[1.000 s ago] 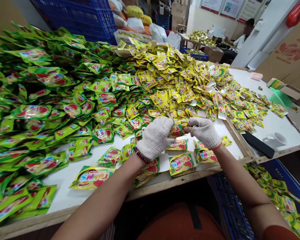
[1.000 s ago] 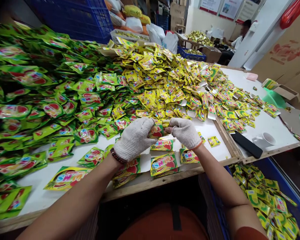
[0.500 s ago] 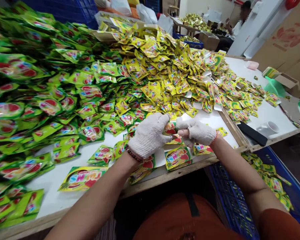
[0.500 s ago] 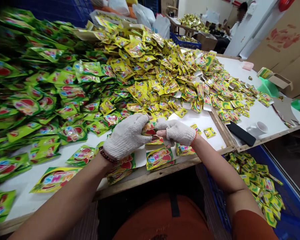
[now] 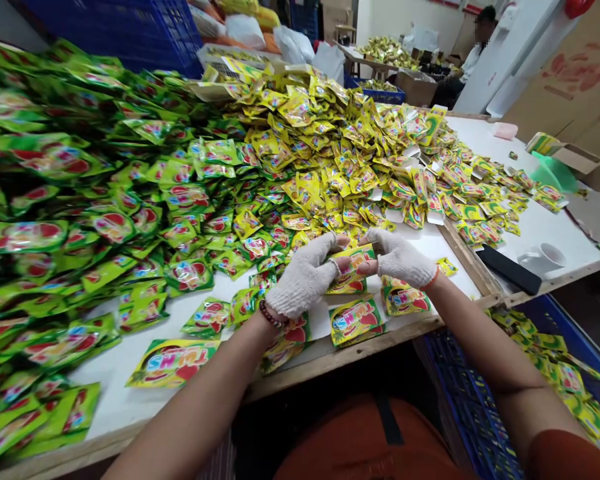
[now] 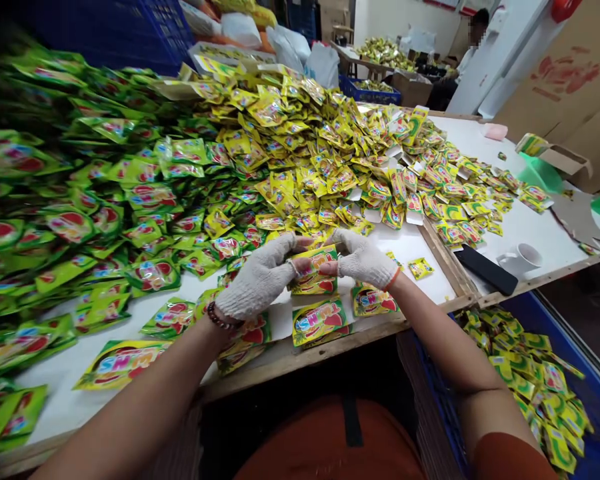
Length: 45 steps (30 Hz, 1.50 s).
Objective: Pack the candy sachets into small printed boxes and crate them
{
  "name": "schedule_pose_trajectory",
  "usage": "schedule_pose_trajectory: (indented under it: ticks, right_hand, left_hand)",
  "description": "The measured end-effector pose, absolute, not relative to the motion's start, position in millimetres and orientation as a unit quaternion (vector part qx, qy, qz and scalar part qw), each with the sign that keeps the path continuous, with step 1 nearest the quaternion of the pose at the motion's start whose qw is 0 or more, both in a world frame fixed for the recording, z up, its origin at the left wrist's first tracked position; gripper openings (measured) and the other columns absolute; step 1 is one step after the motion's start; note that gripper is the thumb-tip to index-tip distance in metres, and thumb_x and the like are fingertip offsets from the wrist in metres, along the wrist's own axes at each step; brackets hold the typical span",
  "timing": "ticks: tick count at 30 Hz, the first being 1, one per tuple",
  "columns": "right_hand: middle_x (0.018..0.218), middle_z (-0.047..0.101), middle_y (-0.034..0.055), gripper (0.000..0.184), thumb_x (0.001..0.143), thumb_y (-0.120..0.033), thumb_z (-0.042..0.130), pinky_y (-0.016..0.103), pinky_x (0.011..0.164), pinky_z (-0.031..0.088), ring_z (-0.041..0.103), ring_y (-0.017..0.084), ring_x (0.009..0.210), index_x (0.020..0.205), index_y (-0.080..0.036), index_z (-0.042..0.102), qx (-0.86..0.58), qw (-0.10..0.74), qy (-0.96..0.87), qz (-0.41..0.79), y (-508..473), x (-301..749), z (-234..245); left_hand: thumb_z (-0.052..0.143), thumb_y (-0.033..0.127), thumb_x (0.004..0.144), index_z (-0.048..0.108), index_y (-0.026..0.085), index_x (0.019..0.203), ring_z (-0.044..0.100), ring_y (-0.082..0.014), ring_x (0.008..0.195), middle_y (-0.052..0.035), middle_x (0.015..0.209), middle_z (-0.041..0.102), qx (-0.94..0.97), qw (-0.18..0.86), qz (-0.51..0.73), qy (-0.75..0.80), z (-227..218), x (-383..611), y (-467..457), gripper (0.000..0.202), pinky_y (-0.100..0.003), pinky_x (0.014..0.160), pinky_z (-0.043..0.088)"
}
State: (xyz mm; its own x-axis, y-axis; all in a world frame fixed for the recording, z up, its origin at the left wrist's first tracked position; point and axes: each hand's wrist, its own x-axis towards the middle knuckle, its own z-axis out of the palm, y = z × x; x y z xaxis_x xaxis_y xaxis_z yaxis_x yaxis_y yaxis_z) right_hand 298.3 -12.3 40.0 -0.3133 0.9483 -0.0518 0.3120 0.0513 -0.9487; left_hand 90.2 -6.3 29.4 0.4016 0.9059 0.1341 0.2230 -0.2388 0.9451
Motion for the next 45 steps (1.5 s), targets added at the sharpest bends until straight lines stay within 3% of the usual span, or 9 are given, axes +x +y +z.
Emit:
schedule_pose_trajectory:
  ticks: [6, 11, 14, 23, 31, 35, 38, 40, 45]
  right_hand:
    - [0.066, 0.054, -0.0058, 0.045, 0.067, -0.047, 0.084, 0.023, 0.051, 0.042, 0.049, 0.009, 0.057, 0.082, -0.019, 0.053, -0.486, 0.352, -0.648, 0.469, 5.2, 302.7, 33.6]
    - [0.068, 0.055, -0.004, 0.05, 0.063, -0.053, 0.085, 0.025, 0.054, 0.044, 0.053, 0.011, 0.06, 0.078, -0.019, 0.051, -0.493, 0.391, -0.597, 0.497, 5.7, 296.6, 28.9]
    - [0.069, 0.055, -0.0044, 0.051, 0.061, -0.052, 0.086, 0.025, 0.053, 0.045, 0.053, 0.012, 0.061, 0.079, -0.021, 0.05, -0.495, 0.406, -0.576, 0.507, -0.1, 292.6, 30.0]
    - [0.068, 0.052, -0.0055, 0.047, 0.065, -0.046, 0.085, 0.023, 0.048, 0.044, 0.049, 0.01, 0.056, 0.08, -0.021, 0.05, -0.481, 0.37, -0.609, 0.511, -7.7, 283.1, 28.5]
    - [0.066, 0.053, -0.0071, 0.053, 0.063, -0.05, 0.086, 0.022, 0.045, 0.04, 0.049, 0.008, 0.049, 0.089, -0.02, 0.051, -0.494, 0.418, -0.568, 0.509, 0.5, 298.0, 30.6]
    - [0.075, 0.056, -0.0041, 0.054, 0.064, -0.05, 0.086, 0.023, 0.05, 0.043, 0.053, 0.01, 0.058, 0.094, -0.02, 0.053, -0.469, 0.45, -0.591, 0.478, 4.3, 299.9, 30.6]
    - [0.086, 0.059, -0.0019, 0.065, 0.067, -0.058, 0.083, 0.024, 0.055, 0.048, 0.058, 0.011, 0.064, 0.108, -0.022, 0.048, -0.457, 0.541, -0.527, 0.47, 8.2, 293.3, 29.9]
    - [0.093, 0.062, 0.0009, 0.066, 0.069, -0.06, 0.081, 0.027, 0.06, 0.052, 0.063, 0.014, 0.069, 0.111, -0.023, 0.046, -0.444, 0.542, -0.508, 0.502, 9.4, 285.5, 30.8]
    - [0.099, 0.068, 0.0056, 0.038, 0.081, -0.041, 0.073, 0.035, 0.083, 0.055, 0.064, 0.019, 0.09, 0.107, -0.018, 0.059, -0.365, 0.483, -0.63, 0.486, 11.2, 268.2, 36.5]
  left_hand:
    - [0.066, 0.057, 0.08, 0.067, 0.016, 0.105, 0.066, -0.0196, 0.081, -0.0079, 0.095, 0.071, 0.516, 0.626, 0.436, 0.39, 34.5, 80.5, 2.2, 0.049, -0.03, 0.068, 0.054]
    - [0.073, 0.026, 0.067, 0.064, 0.018, 0.105, 0.064, -0.015, 0.067, -0.0005, 0.076, 0.067, 0.464, 0.695, 0.389, 0.387, 38.7, 76.9, 6.1, 0.04, -0.028, 0.063, 0.053]
    - [0.07, 0.026, 0.068, 0.063, 0.018, 0.102, 0.061, -0.0141, 0.066, -0.0007, 0.078, 0.068, 0.485, 0.663, 0.4, 0.406, 32.7, 80.7, 6.5, 0.036, -0.026, 0.059, 0.05]
    - [0.049, 0.02, 0.074, 0.064, 0.018, 0.096, 0.061, -0.0167, 0.074, -0.0015, 0.082, 0.066, 0.564, 0.479, 0.437, 0.512, 7.9, 90.8, 9.0, 0.026, -0.029, 0.065, 0.05]
    - [0.071, 0.029, 0.073, 0.062, 0.016, 0.112, 0.071, -0.0211, 0.08, -0.009, 0.094, 0.072, 0.42, 0.748, 0.369, 0.358, 36.5, 77.5, 5.8, 0.043, -0.036, 0.072, 0.059]
    - [0.085, 0.035, 0.068, 0.063, 0.015, 0.108, 0.07, -0.0188, 0.077, -0.0067, 0.095, 0.072, 0.492, 0.705, 0.351, 0.372, 38.0, 79.8, 0.1, 0.049, -0.031, 0.064, 0.06]
    - [0.086, 0.04, 0.069, 0.06, 0.018, 0.109, 0.071, -0.0184, 0.083, -0.0056, 0.104, 0.072, 0.442, 0.683, 0.45, 0.369, 34.9, 88.4, -2.3, 0.053, -0.032, 0.069, 0.062]
    - [0.085, 0.042, 0.07, 0.057, 0.021, 0.112, 0.072, -0.0179, 0.088, -0.0049, 0.111, 0.072, 0.394, 0.676, 0.507, 0.361, 32.1, 93.0, -2.2, 0.055, -0.033, 0.075, 0.062]
    - [0.082, 0.046, 0.073, 0.064, 0.015, 0.103, 0.071, -0.0238, 0.097, -0.0089, 0.106, 0.075, 0.501, 0.633, 0.476, 0.349, 23.0, 91.4, 2.2, 0.047, -0.036, 0.086, 0.058]
